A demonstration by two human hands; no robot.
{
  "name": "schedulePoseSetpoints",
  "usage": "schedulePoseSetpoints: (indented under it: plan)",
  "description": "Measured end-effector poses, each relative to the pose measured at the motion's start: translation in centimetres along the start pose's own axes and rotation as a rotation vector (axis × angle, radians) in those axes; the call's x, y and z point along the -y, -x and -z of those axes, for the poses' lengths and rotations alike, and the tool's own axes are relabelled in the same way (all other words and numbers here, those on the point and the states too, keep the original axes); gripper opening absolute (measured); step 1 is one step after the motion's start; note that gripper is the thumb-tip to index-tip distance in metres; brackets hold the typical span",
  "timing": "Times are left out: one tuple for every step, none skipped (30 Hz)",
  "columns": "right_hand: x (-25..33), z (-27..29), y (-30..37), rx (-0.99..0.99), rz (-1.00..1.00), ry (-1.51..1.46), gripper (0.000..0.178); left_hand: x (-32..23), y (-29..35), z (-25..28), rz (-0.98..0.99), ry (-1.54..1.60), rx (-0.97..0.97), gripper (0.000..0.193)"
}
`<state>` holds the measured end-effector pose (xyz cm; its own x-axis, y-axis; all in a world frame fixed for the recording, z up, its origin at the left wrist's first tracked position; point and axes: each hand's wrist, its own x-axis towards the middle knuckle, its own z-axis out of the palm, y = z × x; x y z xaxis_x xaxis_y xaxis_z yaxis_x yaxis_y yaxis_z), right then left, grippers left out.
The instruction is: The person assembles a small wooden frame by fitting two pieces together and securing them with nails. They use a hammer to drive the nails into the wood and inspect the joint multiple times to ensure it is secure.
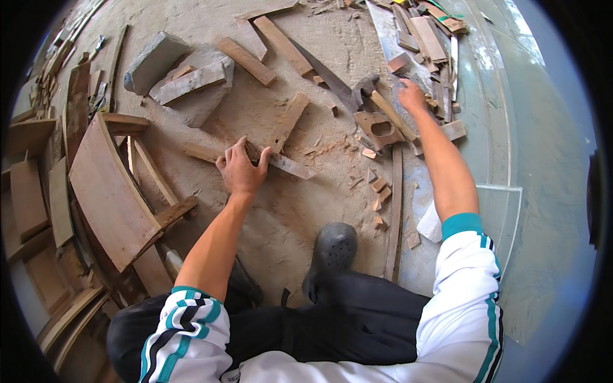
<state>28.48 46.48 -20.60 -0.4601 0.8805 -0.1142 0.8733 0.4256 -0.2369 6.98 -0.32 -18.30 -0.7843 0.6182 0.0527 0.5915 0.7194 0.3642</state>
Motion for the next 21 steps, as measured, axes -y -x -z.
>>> schedulePoseSetpoints:
  plan:
    - [-0.1,-0.1,-0.5,-0.027,0.07,0.03,0.041,0.2,0.1,0.1,0.004,-0.003,-0.006,0.074]
    - [-1.5,-0.2,-0.8,-0.051,0.133,0.067,0.04,0.0,0.3,0.0,-0.007,0.004,-0.013,0.074]
    - [-4.3,-0.3,-1.6,-0.126,0.206,0.096,0.039,-0.8,0.2,-0.3,-0.027,0.027,-0.02,0.074]
    - [-4.2,-0.8,-2.0,-0.134,0.229,0.105,0.035,-0.6,0.1,-0.2,-0.03,0.021,-0.034,0.074]
    - [-3.5,-0.9,-2.1,-0.142,0.253,0.112,0.032,-0.3,0.2,0.1,-0.011,0.017,-0.022,0.073]
    - [-2.9,-0.7,-2.2,-0.156,0.266,0.099,0.027,-0.3,0.2,0.3,0.004,0.023,-0.012,0.071]
    - [-2.2,-0.6,-2.1,-0.17,0.277,0.087,0.023,-0.2,0.2,0.4,0.017,0.029,-0.001,0.07]
    - [-2.2,-0.2,-2.4,-0.193,0.283,0.082,0.02,-0.3,0.1,0.3,0.015,0.028,-0.007,0.071]
    - [-2.2,0.0,-2.6,-0.177,0.281,0.081,0.017,-0.4,0.1,0.2,0.007,0.02,-0.012,0.072]
    - [-2.1,0.2,-2.8,-0.161,0.278,0.081,0.015,-0.3,0.2,0.2,-0.001,0.013,-0.016,0.073]
    - [-2.1,0.5,-3.0,-0.147,0.275,0.083,0.013,-0.5,0.1,0.2,-0.01,0.008,-0.022,0.075]
    - [-2.2,0.5,-3.0,-0.145,0.275,0.101,0.011,-0.5,0.2,0.2,-0.011,0.016,-0.025,0.075]
    - [-2.2,0.5,-2.9,-0.155,0.289,0.15,0.011,-0.5,0.2,0.3,-0.012,0.025,-0.028,0.075]
    - [-2.1,0.5,-2.7,-0.166,0.306,0.199,0.011,-0.6,0.1,0.3,-0.013,0.033,-0.034,0.075]
    - [-2.0,0.5,-2.6,-0.178,0.321,0.248,0.012,-0.7,0.1,0.3,-0.007,0.042,-0.024,0.074]
    - [-1.9,0.6,-2.4,-0.156,0.316,0.299,0.013,-0.8,0.1,0.4,-0.002,0.051,-0.014,0.073]
    - [-1.5,0.7,-2.1,-0.132,0.314,0.347,0.016,-0.8,0.2,0.6,0.007,0.057,-0.005,0.072]
    - [-1.2,0.8,-1.8,-0.109,0.312,0.395,0.019,-0.8,0.2,0.7,0.017,0.055,0.008,0.072]
    - [-0.9,1.0,-1.6,-0.095,0.323,0.418,0.02,-0.8,0.2,0.9,0.028,0.053,0.02,0.072]
    - [-0.9,1.3,-1.5,-0.084,0.329,0.445,0.021,-0.9,0.1,1.0,0.035,0.055,0.033,0.073]
    - [-0.7,1.5,-1.5,-0.072,0.335,0.471,0.022,-0.9,0.1,1.0,0.028,0.054,0.024,0.073]
